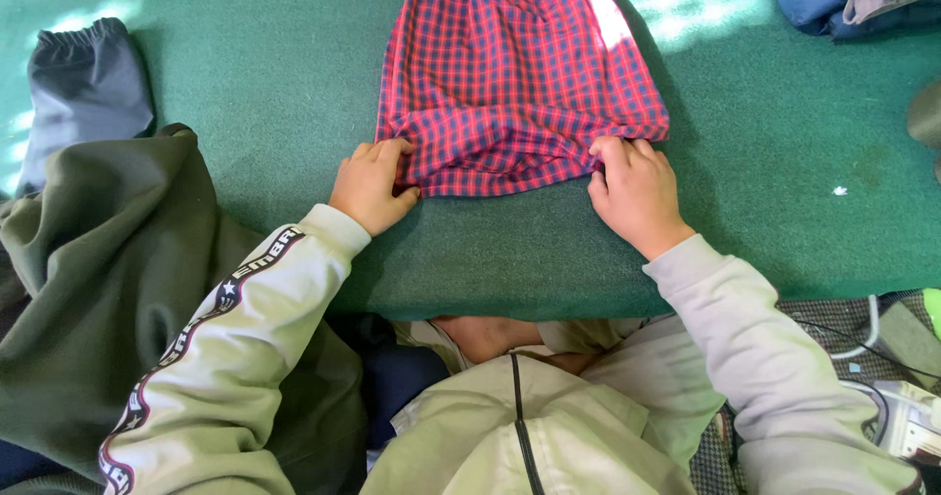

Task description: The person folds a red and blue checkered short, then a pair of dark green sweatpants, and finally a pair of dark grey trousers. Each item is smoothed, folded in half, and then folded again before being placed on a growing stack.

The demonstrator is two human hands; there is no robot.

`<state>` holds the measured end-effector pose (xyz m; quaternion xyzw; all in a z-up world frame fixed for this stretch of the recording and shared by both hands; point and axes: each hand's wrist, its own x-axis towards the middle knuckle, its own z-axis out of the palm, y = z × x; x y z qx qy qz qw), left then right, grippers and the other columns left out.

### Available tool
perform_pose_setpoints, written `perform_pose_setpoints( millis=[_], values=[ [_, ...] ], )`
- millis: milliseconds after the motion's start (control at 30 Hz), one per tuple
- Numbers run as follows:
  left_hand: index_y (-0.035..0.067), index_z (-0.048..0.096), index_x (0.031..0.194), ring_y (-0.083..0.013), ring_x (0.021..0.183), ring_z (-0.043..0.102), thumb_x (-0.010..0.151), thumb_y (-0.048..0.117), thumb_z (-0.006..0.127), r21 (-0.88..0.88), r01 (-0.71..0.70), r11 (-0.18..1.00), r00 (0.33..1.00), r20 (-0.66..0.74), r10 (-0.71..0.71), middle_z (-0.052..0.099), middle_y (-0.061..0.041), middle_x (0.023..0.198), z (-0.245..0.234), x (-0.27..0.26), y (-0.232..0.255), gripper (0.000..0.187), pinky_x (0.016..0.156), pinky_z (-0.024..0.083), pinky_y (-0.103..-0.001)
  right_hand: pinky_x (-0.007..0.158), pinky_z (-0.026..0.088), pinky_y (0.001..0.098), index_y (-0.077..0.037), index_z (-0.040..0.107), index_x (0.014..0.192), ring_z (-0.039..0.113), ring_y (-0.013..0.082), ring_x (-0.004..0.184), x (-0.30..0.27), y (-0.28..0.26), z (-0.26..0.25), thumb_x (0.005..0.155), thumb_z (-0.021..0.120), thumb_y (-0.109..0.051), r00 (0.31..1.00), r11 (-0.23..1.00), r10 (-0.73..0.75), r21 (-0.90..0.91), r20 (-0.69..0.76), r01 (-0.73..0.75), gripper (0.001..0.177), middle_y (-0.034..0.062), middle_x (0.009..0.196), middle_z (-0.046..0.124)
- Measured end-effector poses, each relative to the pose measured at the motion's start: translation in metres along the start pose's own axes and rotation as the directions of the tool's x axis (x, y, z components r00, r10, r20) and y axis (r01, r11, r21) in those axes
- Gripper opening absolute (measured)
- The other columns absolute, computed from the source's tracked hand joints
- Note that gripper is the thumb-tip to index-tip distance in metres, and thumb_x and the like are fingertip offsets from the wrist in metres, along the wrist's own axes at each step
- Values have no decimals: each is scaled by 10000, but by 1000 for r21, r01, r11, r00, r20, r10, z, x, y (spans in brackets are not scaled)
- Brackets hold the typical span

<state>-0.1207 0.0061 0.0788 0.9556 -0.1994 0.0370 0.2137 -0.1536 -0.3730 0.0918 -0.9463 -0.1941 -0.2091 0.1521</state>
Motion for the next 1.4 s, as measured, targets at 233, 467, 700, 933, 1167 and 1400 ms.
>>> perform_pose_setpoints(
  millis=[233,467,700,933,1167,1400],
  values=[
    [70,594,1180,-354,992,672,837,232,788,175,-64,982,998,-8,66,715,-130,1034,3,-1,9,426,837,492,-513,838,512,480,-49,555,1137,629,373,978,6,-3,21,831,726,-99,984,998,61,10,-169,-60,354,142,1067,668],
    [48,633,957,-357,865,689,779,139,792,-118,-75,990,997,-33,71,702,-149,919,-3,-2,-15,256,756,549,-449,857,519,470,-66,546,1131,626,367,981,-10,20,-4,799,724,-57,973,986,67,-132,-222,-98,376,152,1030,618],
    [55,714,931,-126,778,662,893,356,805,-548,324,772,936,307,-175,706,-1,819,8,8,-36,316,727,548,-316,786,523,370,-70,556,1094,660,244,920,-36,39,-17,853,847,-190,978,888,195,412,69,-206,397,88,985,649],
    [66,669,895,-99,708,601,898,100,775,-756,405,514,899,228,-373,684,-41,836,22,21,-42,111,636,511,-259,733,540,291,-117,485,1073,644,110,904,-14,53,6,962,712,-52,789,216,530,850,311,-480,261,16,1029,640],
    [66,582,1000,-164,716,619,908,70,747,-757,284,589,868,-59,-493,660,-57,865,46,17,-61,189,613,498,-324,561,460,326,-121,417,1180,619,143,814,-5,47,24,899,643,41,779,158,572,897,257,-413,396,37,1040,623],
    [8,566,1154,-140,628,624,852,269,848,-510,447,735,883,120,-454,686,-79,840,49,4,-47,489,573,524,-339,640,533,405,-7,464,1313,689,273,704,-30,43,25,873,801,-91,922,882,388,288,2,-372,561,131,835,672]
  ],
)
